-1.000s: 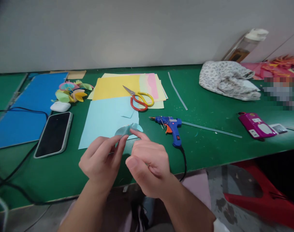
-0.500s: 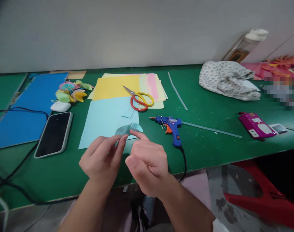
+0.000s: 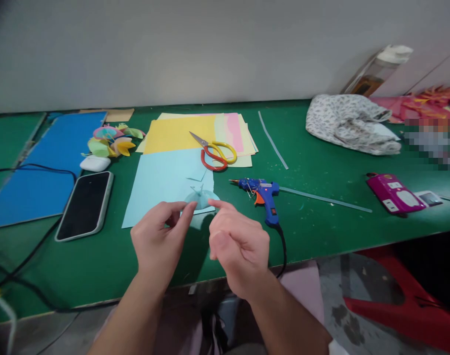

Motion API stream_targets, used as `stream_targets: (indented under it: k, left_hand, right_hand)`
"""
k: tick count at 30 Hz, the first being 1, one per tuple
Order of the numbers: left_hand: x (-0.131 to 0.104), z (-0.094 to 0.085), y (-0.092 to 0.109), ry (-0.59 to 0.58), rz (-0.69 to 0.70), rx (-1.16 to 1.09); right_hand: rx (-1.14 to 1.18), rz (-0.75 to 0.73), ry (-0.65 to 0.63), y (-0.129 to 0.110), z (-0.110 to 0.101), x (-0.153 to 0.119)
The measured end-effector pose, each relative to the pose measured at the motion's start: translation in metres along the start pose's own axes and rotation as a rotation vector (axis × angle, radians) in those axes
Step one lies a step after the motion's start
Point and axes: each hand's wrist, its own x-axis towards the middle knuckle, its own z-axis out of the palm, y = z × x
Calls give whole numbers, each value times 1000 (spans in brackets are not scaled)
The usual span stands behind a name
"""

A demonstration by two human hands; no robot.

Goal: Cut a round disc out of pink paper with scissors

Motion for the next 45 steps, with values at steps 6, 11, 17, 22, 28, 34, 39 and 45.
stream_targets:
  k: [6,11,17,22,28,34,39,45]
  left_hand:
    - [2,-1,-1,-113,-246,-92]
    - [-2,4,-6,-90,-147,29]
    - [-6,6,-13,-348,-246,175]
    - [-3,4,-13,-376,-301,251]
    - [2,-4,-2,-217,-34,-158]
    - [5,-10,8,-359,-138,-505]
    - [6,-7,7,-401,-158,-522]
    - [8,-7,5,-476,-165,-542]
  right_hand:
    - [29,102,246,9,-2,0]
    - [328,336,295,9,-9,7]
    - [570,478,279,7,-9,11]
    - [595,489,268,9,-6,9]
    - [566,490,266,11,-5,9]
    - [517,437,303,11,0,8]
    - [363,332,301,16,0,3]
    - [243,280,256,20,-1,-3]
